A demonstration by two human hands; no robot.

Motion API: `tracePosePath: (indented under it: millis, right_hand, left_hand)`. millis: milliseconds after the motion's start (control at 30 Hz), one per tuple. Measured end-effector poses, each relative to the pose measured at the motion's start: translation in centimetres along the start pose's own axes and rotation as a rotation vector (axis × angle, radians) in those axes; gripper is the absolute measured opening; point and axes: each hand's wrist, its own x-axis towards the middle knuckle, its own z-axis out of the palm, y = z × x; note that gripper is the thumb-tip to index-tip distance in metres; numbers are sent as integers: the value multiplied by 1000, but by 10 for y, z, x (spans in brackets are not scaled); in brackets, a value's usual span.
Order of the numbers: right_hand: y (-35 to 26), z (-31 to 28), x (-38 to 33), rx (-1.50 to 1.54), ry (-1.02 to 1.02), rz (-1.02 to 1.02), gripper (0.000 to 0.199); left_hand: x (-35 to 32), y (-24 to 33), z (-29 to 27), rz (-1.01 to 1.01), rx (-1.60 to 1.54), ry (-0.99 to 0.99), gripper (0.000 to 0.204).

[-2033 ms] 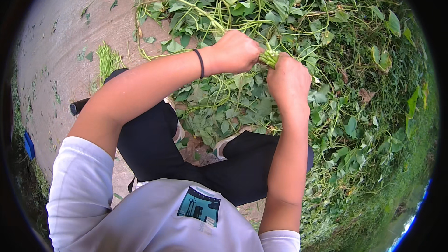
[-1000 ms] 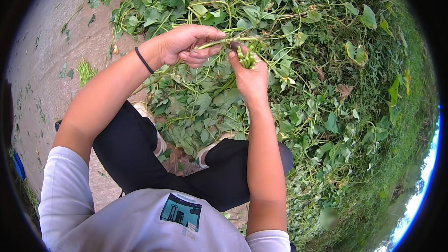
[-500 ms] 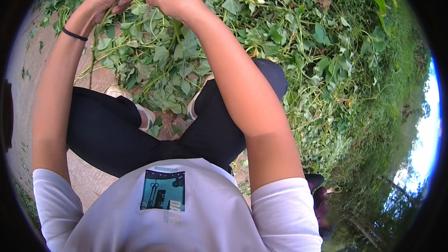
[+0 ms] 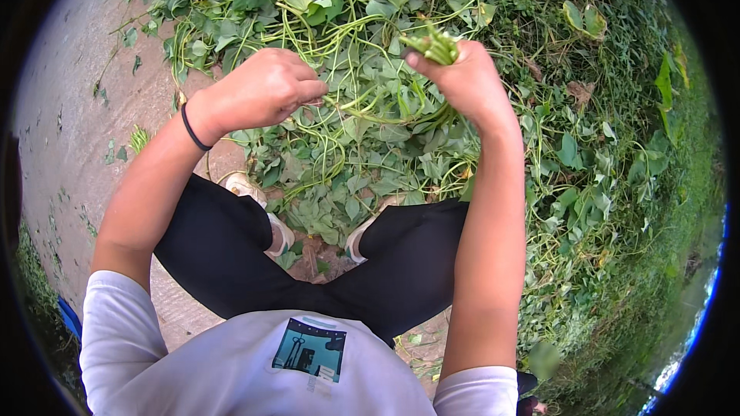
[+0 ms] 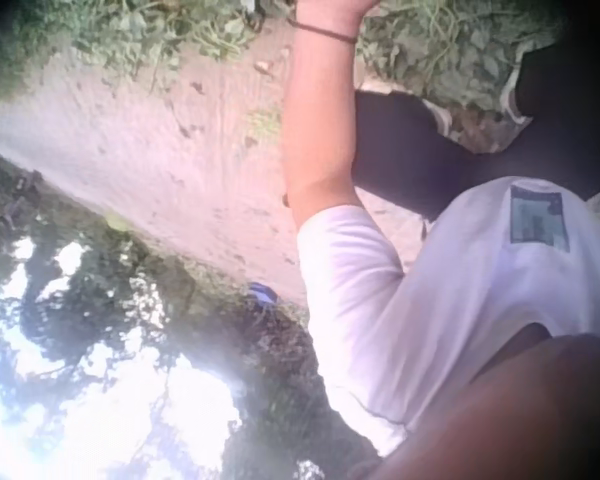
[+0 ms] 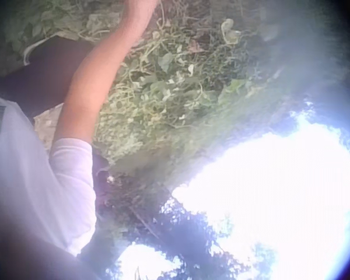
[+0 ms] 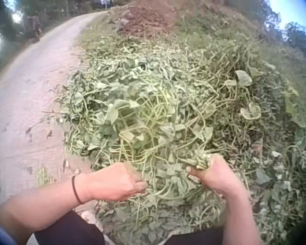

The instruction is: The person sits on the ground and sorts through a pile of leafy green vegetables, picking up stems, removing leaves, and bundling them into neat bunches. The person repeatedly handles the greens, separating usable stems from foliage and placing the sorted bundles aside.

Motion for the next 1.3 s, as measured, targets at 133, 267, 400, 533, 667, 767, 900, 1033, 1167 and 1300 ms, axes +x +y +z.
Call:
tracePosePath:
  millis: [133,267,400,533,667,767,900,1033,1167,1300]
  right_hand:
    - [13,39,5,-32,-248,-407,16]
    - [2,42,6,-192,-278,-160,11]
    - [0,60,4,-311,19,-336,7]
    - [-24,66,-11,-637,84,-330,10]
    - [-28,49,-8,-599,-22,-78,12]
    - [-8,0,4,-518,204,-60,16]
    - [-12,5,16,-258,-114,-34,23]
    - [2,25,27,-163,-548,-14,40]
    - [15,25,29,-90,-574,-15,37]
    - [3,34,32,-236,-500,-14,19]
  left_hand:
    - [1,1,-4,30,50,72,6]
    - [2,-5,0,-195,122,14,21]
    - [15,6,19,-379,-17,28,15]
    - [20,-1,32,-434,3,63,8]
    - [19,-10,51,-339,-128,70,9]
    - [2,-25,34,-429,-42,-149,18]
    - [-5,-19,25,-317,-168,46,15]
    - [4,-4,13,-144,-152,134,12]
    - [6,-3,13,-62,-156,169,12]
    - [6,5,19,-187,-90,92,15]
